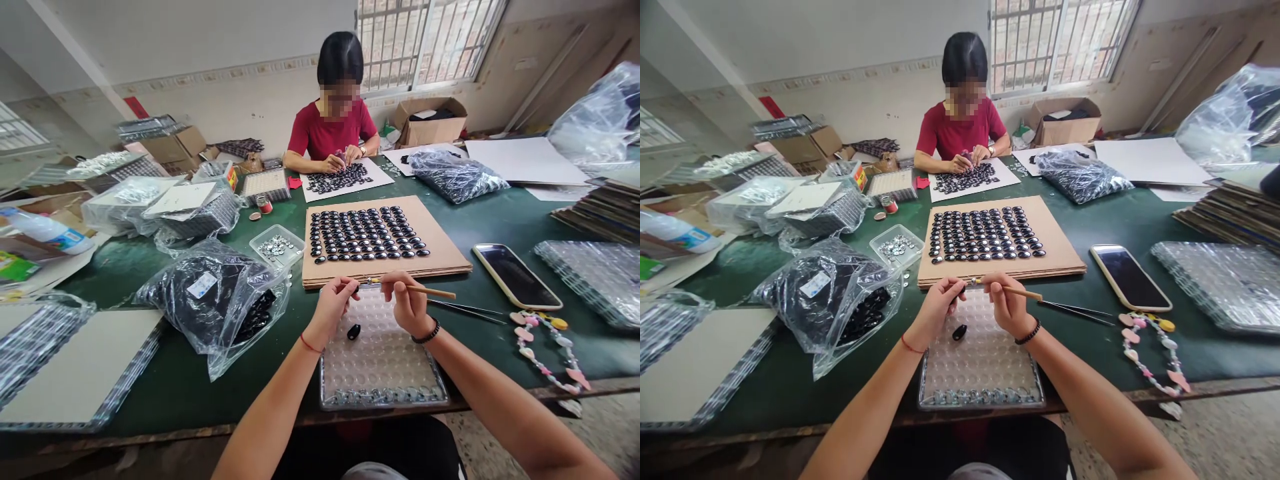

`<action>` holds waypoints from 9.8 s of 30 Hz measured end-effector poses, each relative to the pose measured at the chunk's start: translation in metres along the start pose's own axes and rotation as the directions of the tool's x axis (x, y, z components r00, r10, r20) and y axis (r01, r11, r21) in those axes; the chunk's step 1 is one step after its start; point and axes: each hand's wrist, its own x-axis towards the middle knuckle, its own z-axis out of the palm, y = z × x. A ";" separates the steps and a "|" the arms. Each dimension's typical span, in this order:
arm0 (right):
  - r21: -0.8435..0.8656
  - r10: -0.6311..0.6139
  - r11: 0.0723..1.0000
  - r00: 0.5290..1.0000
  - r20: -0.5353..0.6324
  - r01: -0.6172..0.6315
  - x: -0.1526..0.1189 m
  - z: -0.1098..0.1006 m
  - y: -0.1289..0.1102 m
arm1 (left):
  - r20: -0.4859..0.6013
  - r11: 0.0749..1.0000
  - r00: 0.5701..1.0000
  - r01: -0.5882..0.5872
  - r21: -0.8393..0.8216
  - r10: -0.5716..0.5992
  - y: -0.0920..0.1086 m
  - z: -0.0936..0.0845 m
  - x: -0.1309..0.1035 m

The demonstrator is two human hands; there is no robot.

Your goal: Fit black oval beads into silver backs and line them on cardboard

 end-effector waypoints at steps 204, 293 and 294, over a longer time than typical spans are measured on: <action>0.431 0.323 0.848 0.945 0.039 -0.308 -0.002 0.003 -0.012 | 0.025 0.790 0.981 0.168 -0.590 -0.191 0.000 -0.009 -0.001; -0.375 0.135 0.927 0.957 0.257 -0.030 0.006 0.004 -0.019 | 0.047 0.878 0.988 -0.150 0.455 0.145 -0.004 -0.001 0.007; -0.377 0.135 0.926 0.956 0.260 -0.028 0.006 0.003 -0.018 | 0.047 0.878 0.988 -0.154 0.453 0.149 -0.004 -0.001 0.006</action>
